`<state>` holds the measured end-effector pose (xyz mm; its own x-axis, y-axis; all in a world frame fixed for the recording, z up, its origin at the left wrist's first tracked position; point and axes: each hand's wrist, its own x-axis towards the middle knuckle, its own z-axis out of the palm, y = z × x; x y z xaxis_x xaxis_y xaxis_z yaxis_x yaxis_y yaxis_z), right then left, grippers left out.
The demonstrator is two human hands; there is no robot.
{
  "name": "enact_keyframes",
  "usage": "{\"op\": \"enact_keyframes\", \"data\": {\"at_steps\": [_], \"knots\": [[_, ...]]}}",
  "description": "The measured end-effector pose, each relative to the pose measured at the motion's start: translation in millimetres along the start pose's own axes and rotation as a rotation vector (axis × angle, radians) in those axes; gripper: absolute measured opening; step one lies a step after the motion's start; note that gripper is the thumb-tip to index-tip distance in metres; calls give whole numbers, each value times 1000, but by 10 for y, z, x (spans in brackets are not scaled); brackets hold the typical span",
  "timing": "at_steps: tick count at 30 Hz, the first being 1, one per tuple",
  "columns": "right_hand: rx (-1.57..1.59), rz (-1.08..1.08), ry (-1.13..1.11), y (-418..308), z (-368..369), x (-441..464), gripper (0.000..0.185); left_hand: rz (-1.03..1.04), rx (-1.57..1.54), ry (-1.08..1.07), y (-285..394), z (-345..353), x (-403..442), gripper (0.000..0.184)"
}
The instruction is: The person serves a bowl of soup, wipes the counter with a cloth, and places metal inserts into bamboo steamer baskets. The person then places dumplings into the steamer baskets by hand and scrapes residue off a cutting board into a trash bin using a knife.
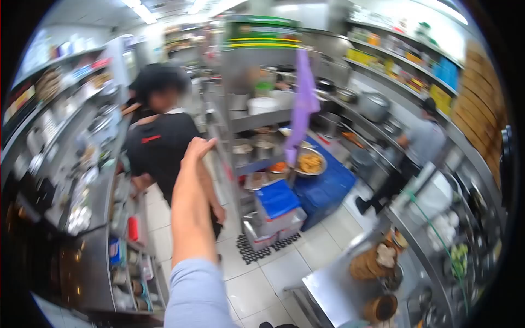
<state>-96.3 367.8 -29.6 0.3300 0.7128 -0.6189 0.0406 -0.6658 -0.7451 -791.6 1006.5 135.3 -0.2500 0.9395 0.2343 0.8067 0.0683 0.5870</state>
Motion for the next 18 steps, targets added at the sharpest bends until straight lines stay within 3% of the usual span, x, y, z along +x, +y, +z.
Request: {"op": "enact_keyframes", "data": {"at_steps": [2,3,4,5,8,10,13,14,16,18], "knots": [[42,27,-22,69,115,-168,26,254,-8,-260,664,690,167,59],[69,8,-68,95,79,-184,26,375,-209,-399,1180,982,-24,51],[48,-17,-42,-70,119,-328,27,629,-242,-462,1789,1158,-260,52],[6,-48,-35,-240,166,-420,27,861,-278,-502,2358,1258,-564,59],[112,-74,56,-321,134,-499,27,1145,-207,-617,3904,1273,-1369,76],[103,-100,80,-297,97,-620,27,1234,-195,-519,4698,1540,-1579,72],[172,-205,12,129,-144,-465,26,1007,-280,-540,5375,1713,-1796,64],[72,-170,53,-109,-73,-770,29,963,-222,-562,5410,1441,-1953,64],[132,-193,49,170,-261,-771,35,865,-280,-475,5477,1597,-2059,56],[178,-208,57,343,-468,-817,37,949,-224,-487,5397,1813,-2035,50]]}}
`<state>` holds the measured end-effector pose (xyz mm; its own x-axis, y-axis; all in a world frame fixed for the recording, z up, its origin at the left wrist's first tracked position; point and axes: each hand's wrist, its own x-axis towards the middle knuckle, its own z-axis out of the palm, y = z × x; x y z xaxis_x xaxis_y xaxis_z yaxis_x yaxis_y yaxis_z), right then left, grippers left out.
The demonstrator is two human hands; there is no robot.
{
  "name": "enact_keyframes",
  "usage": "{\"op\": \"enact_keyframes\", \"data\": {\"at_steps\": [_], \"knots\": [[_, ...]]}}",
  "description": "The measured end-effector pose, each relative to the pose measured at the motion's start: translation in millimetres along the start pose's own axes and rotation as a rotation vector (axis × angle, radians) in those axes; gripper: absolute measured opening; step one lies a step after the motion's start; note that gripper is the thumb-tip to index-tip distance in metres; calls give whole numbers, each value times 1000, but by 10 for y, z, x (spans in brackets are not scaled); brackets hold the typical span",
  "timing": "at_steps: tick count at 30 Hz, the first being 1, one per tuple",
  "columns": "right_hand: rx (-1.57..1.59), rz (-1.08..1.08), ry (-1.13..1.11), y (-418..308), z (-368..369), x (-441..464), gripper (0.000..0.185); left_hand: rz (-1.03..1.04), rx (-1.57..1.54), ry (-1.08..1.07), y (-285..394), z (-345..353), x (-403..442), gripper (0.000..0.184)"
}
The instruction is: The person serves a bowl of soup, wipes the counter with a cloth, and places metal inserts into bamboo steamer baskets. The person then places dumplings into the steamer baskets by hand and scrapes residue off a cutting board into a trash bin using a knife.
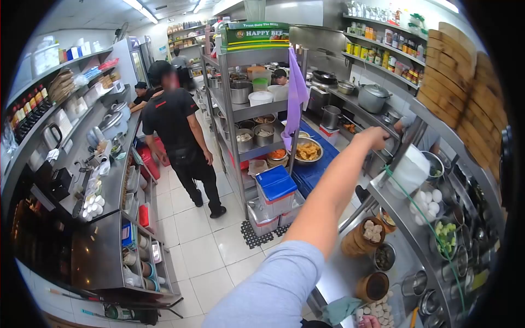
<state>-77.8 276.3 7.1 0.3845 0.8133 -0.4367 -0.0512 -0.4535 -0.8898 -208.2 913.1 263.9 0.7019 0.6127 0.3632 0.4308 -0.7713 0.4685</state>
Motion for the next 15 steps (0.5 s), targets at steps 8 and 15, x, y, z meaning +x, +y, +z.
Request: {"op": "enact_keyframes", "data": {"at_steps": [8,15], "knots": [[144,44,32,170,-604,-157,52,-239,249,-183,-1152,1013,-1607,34],[97,-99,-51,459,-1154,-102,25,-663,-197,-369,-1696,2385,-4389,29]]}}
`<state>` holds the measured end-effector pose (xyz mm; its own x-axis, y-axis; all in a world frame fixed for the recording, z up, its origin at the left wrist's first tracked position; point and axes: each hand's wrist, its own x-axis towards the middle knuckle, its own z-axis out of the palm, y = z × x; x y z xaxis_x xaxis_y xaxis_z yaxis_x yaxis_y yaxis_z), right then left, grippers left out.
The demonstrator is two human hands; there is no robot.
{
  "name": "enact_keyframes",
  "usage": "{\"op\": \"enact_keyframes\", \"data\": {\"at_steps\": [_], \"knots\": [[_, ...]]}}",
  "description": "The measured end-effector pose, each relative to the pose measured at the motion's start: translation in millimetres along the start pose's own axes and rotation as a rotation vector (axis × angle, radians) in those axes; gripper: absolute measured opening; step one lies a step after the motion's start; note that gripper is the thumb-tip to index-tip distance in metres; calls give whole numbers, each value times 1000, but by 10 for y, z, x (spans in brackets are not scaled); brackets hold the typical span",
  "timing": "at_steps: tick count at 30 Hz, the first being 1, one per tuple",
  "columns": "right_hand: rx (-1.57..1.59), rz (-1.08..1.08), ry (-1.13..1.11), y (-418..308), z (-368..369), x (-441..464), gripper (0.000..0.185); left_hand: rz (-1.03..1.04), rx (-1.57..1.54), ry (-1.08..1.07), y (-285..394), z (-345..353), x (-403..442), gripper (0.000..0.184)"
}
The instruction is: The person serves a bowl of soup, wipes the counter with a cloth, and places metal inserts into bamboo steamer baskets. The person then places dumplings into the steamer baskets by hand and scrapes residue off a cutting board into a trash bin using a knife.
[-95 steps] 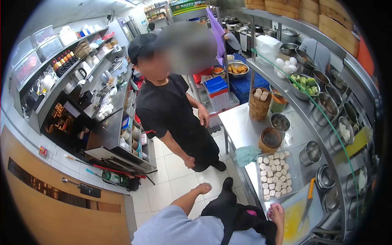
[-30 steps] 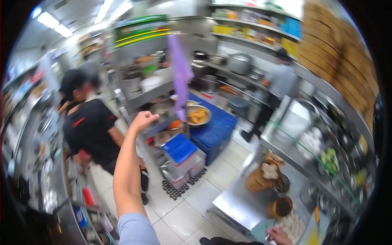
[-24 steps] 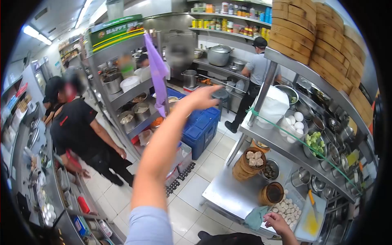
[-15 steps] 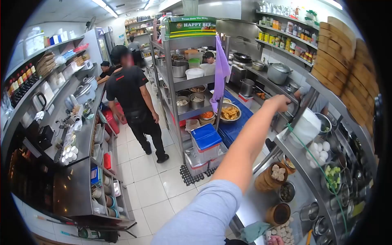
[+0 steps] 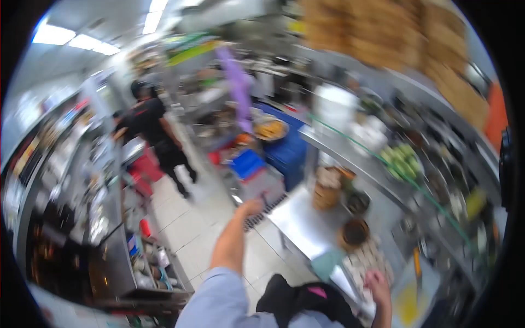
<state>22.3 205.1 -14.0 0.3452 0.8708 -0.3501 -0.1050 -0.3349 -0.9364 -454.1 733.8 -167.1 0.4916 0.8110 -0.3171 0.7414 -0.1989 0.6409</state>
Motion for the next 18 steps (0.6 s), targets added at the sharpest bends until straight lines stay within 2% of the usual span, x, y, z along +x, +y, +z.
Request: {"op": "enact_keyframes", "data": {"at_steps": [1,2,3,5,8,13,15,17,18], "knots": [[-70,-63,4,-174,-53,-98,26,-35,-325,-110,-505,342,35,28],[-75,-112,10,-90,-218,-111,24,-108,-318,-164,316,266,-644,28],[-96,8,53,-213,-377,-185,22,-221,-283,-8,682,445,-950,28],[-123,-68,148,-20,-789,-229,25,-149,-367,4,971,807,-1199,29],[-32,13,309,228,-1348,-292,25,-128,-313,-66,1955,1274,-1482,27],[-138,10,365,758,-1894,-72,25,413,-273,-348,3356,2145,-1407,28],[-208,-25,370,941,-1984,105,25,583,-30,-338,3980,2466,-1342,30],[-398,-95,373,1075,-1955,269,24,646,114,-347,4484,2794,-1237,34],[-394,-99,376,1100,-1921,372,24,672,181,-346,4656,2978,-1135,36]]}}
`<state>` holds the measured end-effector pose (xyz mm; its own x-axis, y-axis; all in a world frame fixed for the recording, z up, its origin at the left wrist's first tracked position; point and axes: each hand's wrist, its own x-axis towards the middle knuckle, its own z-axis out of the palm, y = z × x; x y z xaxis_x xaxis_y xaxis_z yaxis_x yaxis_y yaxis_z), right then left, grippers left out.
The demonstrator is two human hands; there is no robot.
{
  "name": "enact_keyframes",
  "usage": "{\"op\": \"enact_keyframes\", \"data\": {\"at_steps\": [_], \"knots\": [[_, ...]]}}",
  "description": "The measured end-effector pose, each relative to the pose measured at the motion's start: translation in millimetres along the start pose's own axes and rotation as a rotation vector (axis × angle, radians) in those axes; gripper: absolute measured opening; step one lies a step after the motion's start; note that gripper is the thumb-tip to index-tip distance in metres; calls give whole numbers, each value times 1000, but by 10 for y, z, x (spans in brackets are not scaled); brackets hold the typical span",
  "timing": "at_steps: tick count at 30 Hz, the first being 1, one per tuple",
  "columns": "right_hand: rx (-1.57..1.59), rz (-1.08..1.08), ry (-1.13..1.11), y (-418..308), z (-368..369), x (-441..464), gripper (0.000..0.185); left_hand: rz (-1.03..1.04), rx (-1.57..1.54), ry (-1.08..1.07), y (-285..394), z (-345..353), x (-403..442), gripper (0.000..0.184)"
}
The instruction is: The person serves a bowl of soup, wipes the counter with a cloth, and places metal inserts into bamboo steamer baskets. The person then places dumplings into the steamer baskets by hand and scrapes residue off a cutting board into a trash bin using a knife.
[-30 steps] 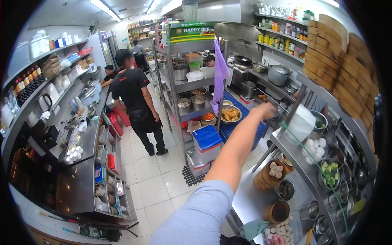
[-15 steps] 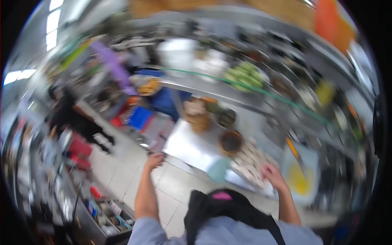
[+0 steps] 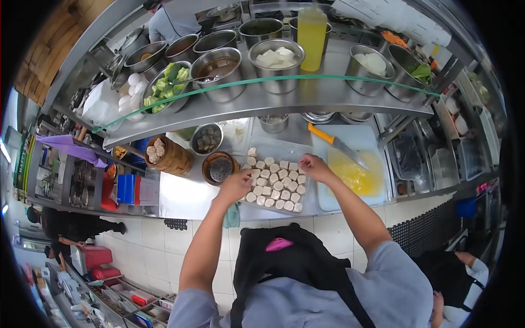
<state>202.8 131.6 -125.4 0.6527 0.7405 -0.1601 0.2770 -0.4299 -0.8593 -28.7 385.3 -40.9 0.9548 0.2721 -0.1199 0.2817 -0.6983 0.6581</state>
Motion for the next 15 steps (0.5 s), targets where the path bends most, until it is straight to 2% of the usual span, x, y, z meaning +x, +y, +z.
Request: {"op": "enact_keyframes", "data": {"at_steps": [3,5,6,7,8,9,10,14,15], "knots": [[-108,-48,-18,-95,202,166,24,76,82,-4,-133,438,697,37],[-330,-290,14,-217,303,181,28,131,92,10,-152,621,988,36],[-333,-290,14,-222,326,206,28,130,301,-33,-133,672,1081,35],[-409,-260,-104,-229,355,249,31,122,508,-72,-129,728,1152,34],[-486,-234,-228,-222,401,308,35,110,505,-63,-141,795,1211,34],[-493,-221,-296,-181,441,377,43,89,610,-141,-150,840,1272,35],[-500,-240,-314,-131,451,428,43,61,712,-219,-170,873,1324,36],[-516,-210,-374,-309,446,419,45,-8,688,-138,-233,880,1364,36],[-516,-153,-373,-362,426,418,44,-68,537,-53,-190,804,1340,38]]}}
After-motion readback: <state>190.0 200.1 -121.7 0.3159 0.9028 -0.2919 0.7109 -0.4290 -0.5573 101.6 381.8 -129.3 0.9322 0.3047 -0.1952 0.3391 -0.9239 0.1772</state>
